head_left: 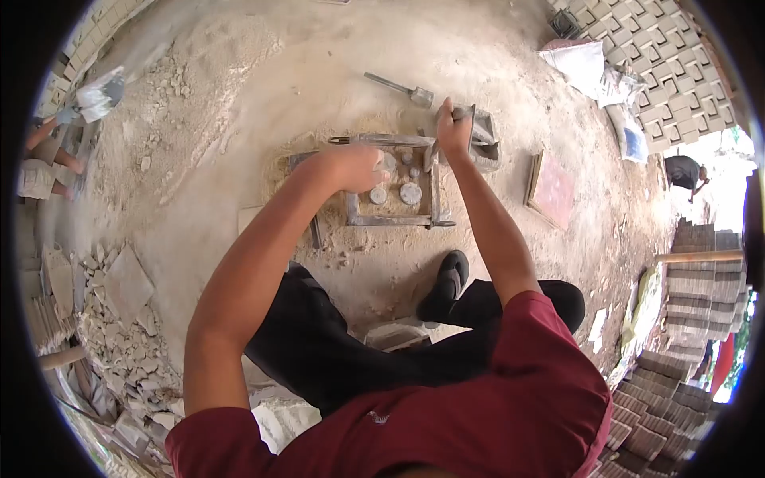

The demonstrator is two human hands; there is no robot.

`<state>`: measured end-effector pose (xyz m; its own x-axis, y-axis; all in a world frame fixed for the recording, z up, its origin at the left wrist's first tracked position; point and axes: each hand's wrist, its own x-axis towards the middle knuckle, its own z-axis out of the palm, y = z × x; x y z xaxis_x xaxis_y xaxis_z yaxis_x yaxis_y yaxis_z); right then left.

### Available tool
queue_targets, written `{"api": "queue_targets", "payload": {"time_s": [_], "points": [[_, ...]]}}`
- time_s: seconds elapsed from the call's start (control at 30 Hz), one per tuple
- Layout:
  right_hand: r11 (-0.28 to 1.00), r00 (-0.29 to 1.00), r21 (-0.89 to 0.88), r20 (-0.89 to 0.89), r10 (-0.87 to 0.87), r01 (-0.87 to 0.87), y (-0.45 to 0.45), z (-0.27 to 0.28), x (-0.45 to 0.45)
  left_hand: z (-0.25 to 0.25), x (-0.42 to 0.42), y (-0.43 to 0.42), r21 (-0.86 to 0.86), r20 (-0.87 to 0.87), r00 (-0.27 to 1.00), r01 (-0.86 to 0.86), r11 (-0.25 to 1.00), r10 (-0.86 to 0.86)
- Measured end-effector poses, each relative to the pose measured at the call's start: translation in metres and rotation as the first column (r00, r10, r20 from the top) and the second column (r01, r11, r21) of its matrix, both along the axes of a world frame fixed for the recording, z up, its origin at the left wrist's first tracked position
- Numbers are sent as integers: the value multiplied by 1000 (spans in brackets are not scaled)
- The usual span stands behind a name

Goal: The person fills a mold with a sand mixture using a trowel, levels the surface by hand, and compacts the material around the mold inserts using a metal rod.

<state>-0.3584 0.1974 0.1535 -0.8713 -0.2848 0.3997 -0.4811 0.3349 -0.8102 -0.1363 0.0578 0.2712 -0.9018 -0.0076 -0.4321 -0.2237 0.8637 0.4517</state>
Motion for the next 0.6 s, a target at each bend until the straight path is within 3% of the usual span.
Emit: {"api": "queue_targets", "payload": {"time_s": [0.1,0.2,0.27,0.33,0.4,0.47,0.5,0.57,0.6], "points": [[999,998,-30,-52,32,-33,-6,5,8,-4,8,2,-2,21,1000,15,1000,-15],[995,995,53,-32,90,-88,-14,0,-4,12,8,6,29,-74,997,-5,1000,7],[997,999,-65,-37,34,-36,-16,22,13,6,11,5,-37,-4,1000,30,999,-30],[995,997,-90,-68,43,-49,-13,-21,-2,15,13,6,-7,-11,1000,15,1000,-15],[993,979,-38,165,116,-111,-17,-20,-13,16,11,10,15,-31,999,28,1000,-27],[995,981,-67,174,84,-74,-14,-20,-1,7,11,11,-8,-29,998,60,998,-60],[970,978,-225,161,136,-98,-14,-26,9,10,13,11,-7,-24,998,55,998,-55],[973,973,9,12,229,-229,1,-7,29,23,15,16,-1,0,999,41,999,-41],[975,975,11,15,221,-221,4,-11,26,20,15,17,1,2,999,49,999,-49]]}}
